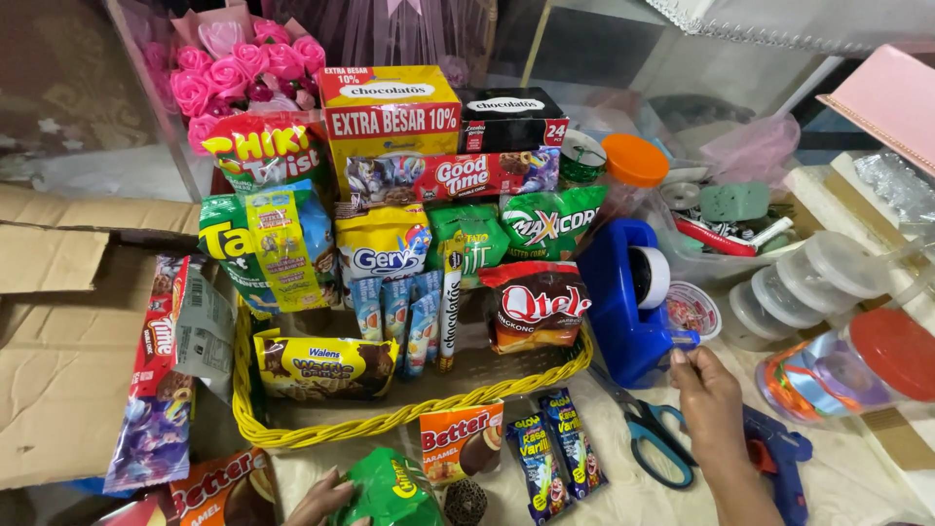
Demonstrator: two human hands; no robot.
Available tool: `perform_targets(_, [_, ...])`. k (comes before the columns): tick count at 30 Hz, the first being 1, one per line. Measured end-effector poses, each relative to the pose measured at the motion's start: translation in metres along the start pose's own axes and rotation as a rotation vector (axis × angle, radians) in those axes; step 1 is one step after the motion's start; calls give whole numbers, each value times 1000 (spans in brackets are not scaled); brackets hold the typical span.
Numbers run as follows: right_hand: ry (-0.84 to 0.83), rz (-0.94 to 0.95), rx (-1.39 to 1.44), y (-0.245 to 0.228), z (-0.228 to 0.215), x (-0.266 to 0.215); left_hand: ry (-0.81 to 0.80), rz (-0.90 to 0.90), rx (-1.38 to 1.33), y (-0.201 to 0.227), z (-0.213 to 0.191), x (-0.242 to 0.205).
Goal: Arranging various snack packages like wafers, chips, and chocolates into a yellow gift basket.
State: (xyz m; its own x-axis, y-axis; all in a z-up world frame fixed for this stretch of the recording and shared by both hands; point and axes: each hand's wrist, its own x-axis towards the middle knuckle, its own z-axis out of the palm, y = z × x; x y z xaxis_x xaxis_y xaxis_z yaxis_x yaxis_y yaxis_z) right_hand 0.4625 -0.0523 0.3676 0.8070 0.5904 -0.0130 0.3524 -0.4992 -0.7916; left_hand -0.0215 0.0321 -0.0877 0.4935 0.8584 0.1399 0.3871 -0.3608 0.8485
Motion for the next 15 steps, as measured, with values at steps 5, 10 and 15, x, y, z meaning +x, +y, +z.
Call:
perform_targets(5, [-3, -44, 28, 3, 0, 0, 240, 35, -134, 47, 11, -11])
perform_targets(10, [-10, -55, 10, -2, -3, -2, 261, 30, -152, 64, 9, -8])
perform_targets(15, [-50, -103, -12, 2, -9, 1, 189, -69, -252, 124, -17, -1])
